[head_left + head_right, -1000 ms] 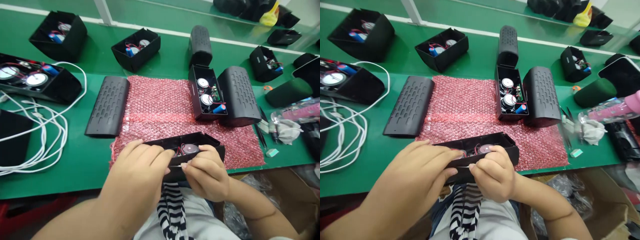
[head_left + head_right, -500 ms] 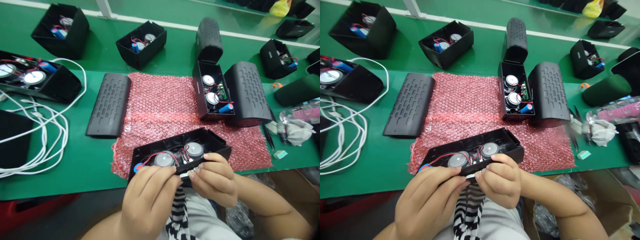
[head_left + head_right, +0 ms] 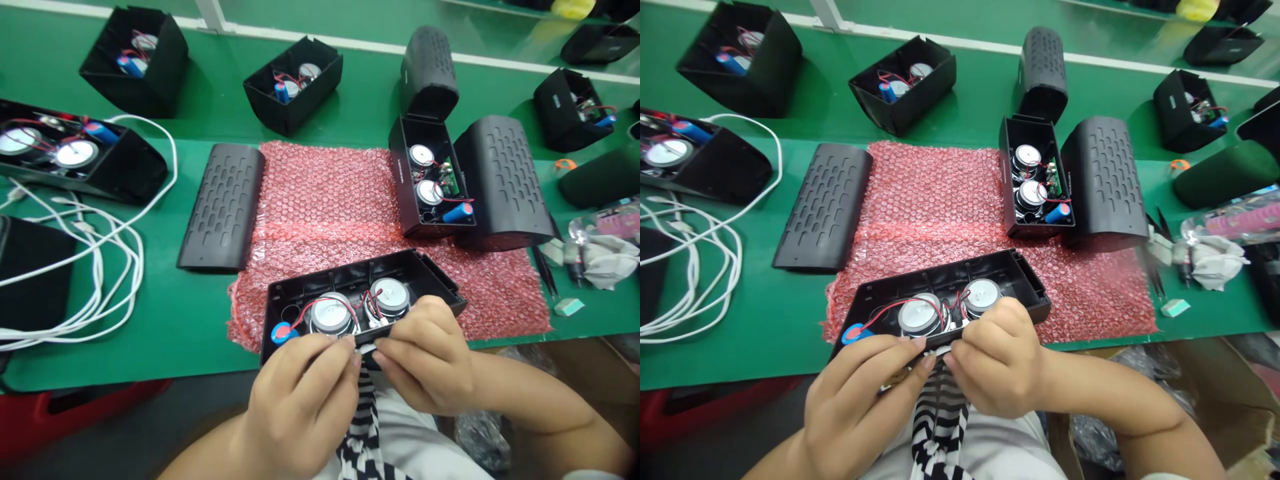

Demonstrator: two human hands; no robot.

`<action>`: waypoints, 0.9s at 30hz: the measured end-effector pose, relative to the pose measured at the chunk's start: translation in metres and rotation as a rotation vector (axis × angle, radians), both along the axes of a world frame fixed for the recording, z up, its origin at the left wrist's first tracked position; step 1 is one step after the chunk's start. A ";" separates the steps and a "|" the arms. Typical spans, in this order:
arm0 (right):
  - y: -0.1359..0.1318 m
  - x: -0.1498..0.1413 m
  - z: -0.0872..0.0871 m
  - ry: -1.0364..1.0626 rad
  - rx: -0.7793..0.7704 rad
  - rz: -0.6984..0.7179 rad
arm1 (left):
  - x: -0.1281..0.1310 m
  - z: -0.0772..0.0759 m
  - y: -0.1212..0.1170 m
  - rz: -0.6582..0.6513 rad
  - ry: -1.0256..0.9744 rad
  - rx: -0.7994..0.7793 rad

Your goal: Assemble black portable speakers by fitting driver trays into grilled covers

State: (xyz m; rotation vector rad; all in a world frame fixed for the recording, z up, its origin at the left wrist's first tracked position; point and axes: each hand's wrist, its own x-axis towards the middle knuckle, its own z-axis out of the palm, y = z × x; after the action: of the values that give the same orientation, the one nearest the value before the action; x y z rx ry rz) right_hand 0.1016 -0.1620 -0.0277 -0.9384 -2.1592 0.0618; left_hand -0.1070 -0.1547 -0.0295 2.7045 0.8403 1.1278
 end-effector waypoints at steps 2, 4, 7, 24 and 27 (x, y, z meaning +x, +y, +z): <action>-0.002 -0.003 0.005 -0.021 -0.065 -0.024 | 0.001 -0.001 0.001 0.016 0.011 0.016; -0.004 -0.005 0.005 -0.044 -0.114 -0.055 | 0.002 -0.004 0.002 0.021 0.010 0.048; -0.004 -0.006 -0.002 -0.104 -0.062 -0.127 | 0.004 -0.011 0.004 0.027 -0.024 0.107; 0.030 -0.010 0.032 -0.091 -0.243 -0.174 | 0.020 -0.008 0.007 0.383 -0.100 0.055; 0.034 -0.001 0.032 -0.095 -0.357 -0.161 | 0.023 -0.007 0.006 0.334 -0.080 0.051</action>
State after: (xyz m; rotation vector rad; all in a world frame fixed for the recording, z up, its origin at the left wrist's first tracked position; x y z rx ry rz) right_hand 0.1008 -0.1284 0.0044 -1.3387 -2.1915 0.3393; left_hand -0.0837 -0.1487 -0.0370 2.6015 1.3020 1.3233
